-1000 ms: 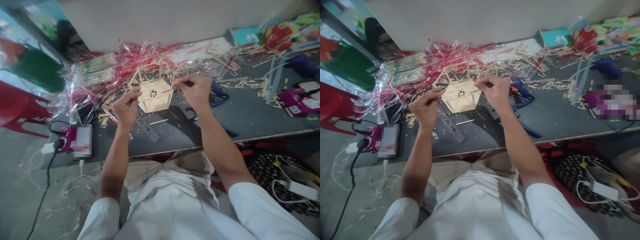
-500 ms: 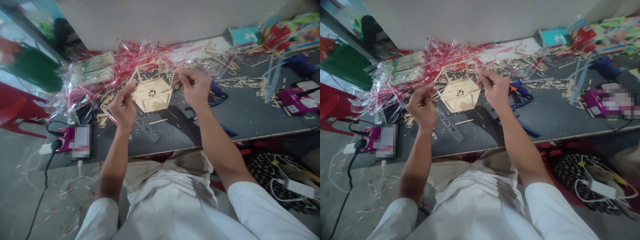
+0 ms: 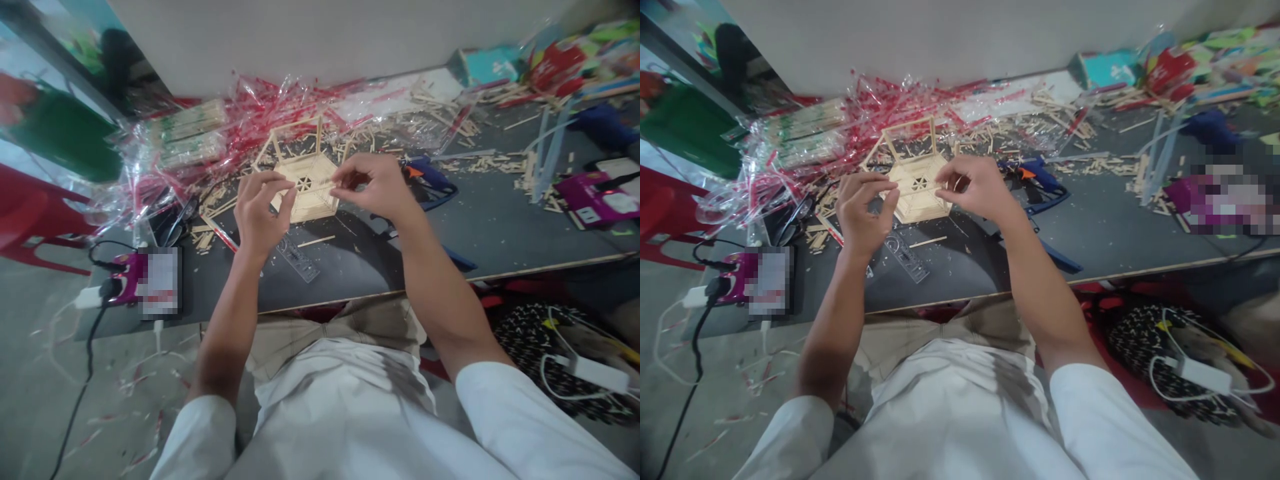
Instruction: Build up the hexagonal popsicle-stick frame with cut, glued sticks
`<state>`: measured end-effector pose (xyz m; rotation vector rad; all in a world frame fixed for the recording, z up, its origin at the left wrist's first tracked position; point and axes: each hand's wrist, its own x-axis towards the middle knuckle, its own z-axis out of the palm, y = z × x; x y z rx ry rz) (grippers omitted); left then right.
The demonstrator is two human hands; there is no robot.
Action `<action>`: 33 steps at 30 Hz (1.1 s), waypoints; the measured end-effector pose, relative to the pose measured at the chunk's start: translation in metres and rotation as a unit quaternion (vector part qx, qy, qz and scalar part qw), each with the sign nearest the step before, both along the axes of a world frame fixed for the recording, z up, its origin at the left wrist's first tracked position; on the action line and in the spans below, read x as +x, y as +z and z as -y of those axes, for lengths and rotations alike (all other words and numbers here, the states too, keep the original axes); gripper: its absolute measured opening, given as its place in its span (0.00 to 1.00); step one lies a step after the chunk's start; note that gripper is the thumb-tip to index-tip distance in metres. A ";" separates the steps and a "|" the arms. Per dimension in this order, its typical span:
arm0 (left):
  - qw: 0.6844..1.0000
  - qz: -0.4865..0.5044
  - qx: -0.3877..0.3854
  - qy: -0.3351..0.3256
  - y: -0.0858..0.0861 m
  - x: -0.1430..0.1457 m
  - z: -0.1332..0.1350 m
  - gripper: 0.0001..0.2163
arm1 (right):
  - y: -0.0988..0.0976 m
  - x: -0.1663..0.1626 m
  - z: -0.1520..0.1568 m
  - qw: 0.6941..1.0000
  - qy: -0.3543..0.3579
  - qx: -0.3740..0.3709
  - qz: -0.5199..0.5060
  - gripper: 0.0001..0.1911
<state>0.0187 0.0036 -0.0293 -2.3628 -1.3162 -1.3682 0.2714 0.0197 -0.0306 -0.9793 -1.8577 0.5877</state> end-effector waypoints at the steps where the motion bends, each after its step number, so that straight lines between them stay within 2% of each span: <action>1: 1.000 -0.007 0.000 -0.005 -0.002 0.000 -0.001 0.06 | 0.000 -0.001 0.000 1.000 0.000 0.003 -0.001 0.07; 11: 0.999 -0.015 -0.031 -0.005 -0.004 -0.002 -0.002 0.06 | -0.001 0.000 0.002 1.000 -0.002 -0.006 -0.015 0.07; 15: 0.999 -0.010 -0.030 -0.029 -0.003 -0.002 -0.002 0.06 | 0.000 0.003 -0.001 0.997 0.025 -0.023 -0.067 0.13; 20: 0.998 -0.033 -0.032 -0.041 -0.004 -0.002 -0.003 0.06 | -0.004 0.004 -0.008 0.991 -0.030 -0.035 -0.122 0.21; 25: 0.998 -0.027 -0.017 -0.058 -0.007 -0.004 -0.004 0.05 | -0.008 0.004 -0.014 0.989 -0.065 -0.030 -0.129 0.16; 30: 0.997 -0.026 -0.046 -0.051 -0.008 -0.004 -0.005 0.06 | -0.011 0.002 -0.014 0.982 -0.079 -0.026 -0.171 0.08; 33: 0.997 -0.024 -0.048 -0.054 -0.006 -0.004 -0.005 0.05 | -0.012 0.001 -0.015 0.978 -0.099 -0.026 -0.181 0.06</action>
